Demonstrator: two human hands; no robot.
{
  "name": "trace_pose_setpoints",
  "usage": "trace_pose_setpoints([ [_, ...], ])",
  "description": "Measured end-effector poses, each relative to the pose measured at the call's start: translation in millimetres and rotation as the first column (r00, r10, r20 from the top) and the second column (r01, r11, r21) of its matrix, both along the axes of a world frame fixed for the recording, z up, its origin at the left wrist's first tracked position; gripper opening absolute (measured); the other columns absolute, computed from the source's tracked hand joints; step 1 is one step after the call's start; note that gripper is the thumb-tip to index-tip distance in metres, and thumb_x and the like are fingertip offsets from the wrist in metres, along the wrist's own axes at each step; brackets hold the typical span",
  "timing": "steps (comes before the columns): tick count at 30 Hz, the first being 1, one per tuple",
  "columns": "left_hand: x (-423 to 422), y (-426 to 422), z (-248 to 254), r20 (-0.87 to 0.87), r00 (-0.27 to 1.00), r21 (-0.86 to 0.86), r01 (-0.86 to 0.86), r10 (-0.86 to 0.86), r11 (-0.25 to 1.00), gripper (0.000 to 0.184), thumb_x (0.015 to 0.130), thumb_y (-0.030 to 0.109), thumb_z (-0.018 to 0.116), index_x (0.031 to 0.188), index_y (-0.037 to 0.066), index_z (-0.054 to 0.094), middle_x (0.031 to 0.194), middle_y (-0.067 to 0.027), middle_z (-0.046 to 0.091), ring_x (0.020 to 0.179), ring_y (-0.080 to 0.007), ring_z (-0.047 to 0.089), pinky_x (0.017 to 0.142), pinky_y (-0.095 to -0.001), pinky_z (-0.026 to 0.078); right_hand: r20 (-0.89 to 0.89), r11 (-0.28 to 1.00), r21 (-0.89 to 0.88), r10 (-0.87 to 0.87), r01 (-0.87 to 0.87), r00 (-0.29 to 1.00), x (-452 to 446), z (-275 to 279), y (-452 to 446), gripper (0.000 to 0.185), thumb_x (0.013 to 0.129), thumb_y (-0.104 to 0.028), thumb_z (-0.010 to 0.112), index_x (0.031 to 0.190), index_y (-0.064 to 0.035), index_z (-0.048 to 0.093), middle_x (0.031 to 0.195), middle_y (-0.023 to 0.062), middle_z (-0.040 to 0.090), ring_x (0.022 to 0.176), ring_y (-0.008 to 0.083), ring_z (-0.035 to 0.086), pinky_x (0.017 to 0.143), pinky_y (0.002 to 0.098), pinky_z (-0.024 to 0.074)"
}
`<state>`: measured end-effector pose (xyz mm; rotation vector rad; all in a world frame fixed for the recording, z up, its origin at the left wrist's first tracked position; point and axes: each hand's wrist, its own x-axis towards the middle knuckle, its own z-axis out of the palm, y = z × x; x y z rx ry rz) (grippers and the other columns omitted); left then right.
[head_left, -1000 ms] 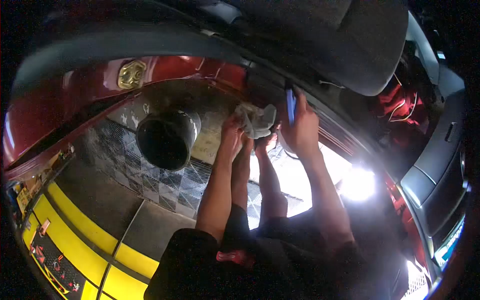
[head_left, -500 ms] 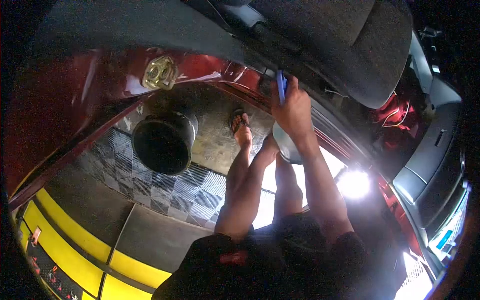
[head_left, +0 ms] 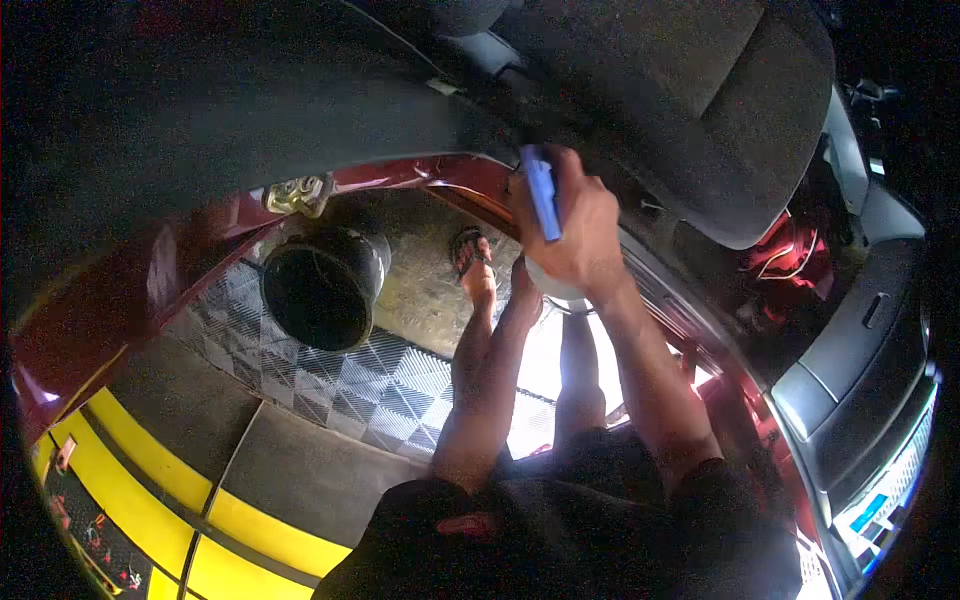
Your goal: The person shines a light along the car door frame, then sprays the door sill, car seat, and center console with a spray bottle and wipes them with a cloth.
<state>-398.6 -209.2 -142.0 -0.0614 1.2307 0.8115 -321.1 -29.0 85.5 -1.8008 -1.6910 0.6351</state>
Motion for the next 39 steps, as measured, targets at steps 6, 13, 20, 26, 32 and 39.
trace_pose_setpoints([
  [6,-18.9,-0.6,-21.3,0.012,0.991,-0.037,-0.132,0.133,0.991,0.049,0.092,0.024,0.062,0.135,0.010,0.044,0.127,-0.0020,0.054,0.112,-0.0135,0.052,0.091,-0.0287,0.044,-0.097,0.948,-0.309,0.050,-0.078,0.994,7.2,0.9,28.1,0.032,0.088,-0.026,0.064,0.102,0.0005,0.055,0.069,0.0247,0.061,0.063,0.0434,0.062,0.055,0.0466,0.0483],
  [13,-24.0,-21.0,-55.2,0.084,0.982,-0.082,-0.163,0.170,0.983,0.052,0.089,0.027,0.067,0.134,0.013,0.045,0.130,-0.0036,0.053,0.119,-0.0157,0.049,0.093,-0.0312,0.043,-0.128,0.971,-0.192,0.119,-0.142,0.985,7.8,-4.5,30.2,0.028,0.089,-0.026,0.063,0.097,0.0003,0.057,0.068,0.0243,0.061,0.061,0.0422,0.061,0.055,0.0457,0.0484],
  [20,-8.4,-5.5,-30.0,-0.031,0.965,-0.023,-0.260,0.259,0.965,0.048,0.091,0.028,0.063,0.132,0.011,0.046,0.129,-0.0068,0.053,0.119,-0.0186,0.049,0.096,-0.0329,0.041,-0.121,0.966,-0.162,0.185,-0.203,0.975,4.3,0.2,33.8,0.029,0.089,-0.024,0.063,0.103,0.0008,0.059,0.068,0.0235,0.061,0.061,0.0404,0.063,0.054,0.0429,0.0491],
  [26,-16.6,1.6,-8.9,-0.076,0.966,0.033,-0.245,0.247,0.969,0.044,0.093,0.029,0.059,0.130,0.008,0.048,0.127,-0.0098,0.054,0.119,-0.0211,0.049,0.098,-0.0342,0.040,-0.150,0.958,-0.148,0.222,-0.244,0.963,2.5,10.9,26.2,0.030,0.090,-0.022,0.062,0.109,0.0006,0.059,0.068,0.0222,0.062,0.059,0.0390,0.063,0.053,0.0415,0.0493],
  [32,-15.7,15.7,5.8,-0.120,0.971,0.088,-0.195,0.205,0.977,0.041,0.096,0.031,0.055,0.128,0.005,0.050,0.125,-0.0127,0.055,0.118,-0.0237,0.050,0.100,-0.0355,0.038,-0.116,0.963,-0.160,0.201,-0.218,0.973,5.4,13.6,20.2,0.029,0.090,-0.020,0.062,0.110,0.0005,0.059,0.068,0.0211,0.063,0.058,0.0345,0.064,0.054,0.0405,0.0500],
  [39,-24.4,34.2,55.5,-0.510,0.846,0.171,0.277,-0.155,0.946,0.040,0.099,0.032,0.050,0.125,0.002,0.052,0.123,-0.0162,0.055,0.117,-0.0267,0.050,0.102,-0.0370,0.036,-0.388,0.861,-0.423,0.109,-0.283,0.915,55.2,59.3,-2.2,0.037,0.088,-0.018,0.065,0.119,-0.0010,0.054,0.079,0.0213,0.065,0.071,0.0250,0.068,0.062,0.0373,0.0530],
])
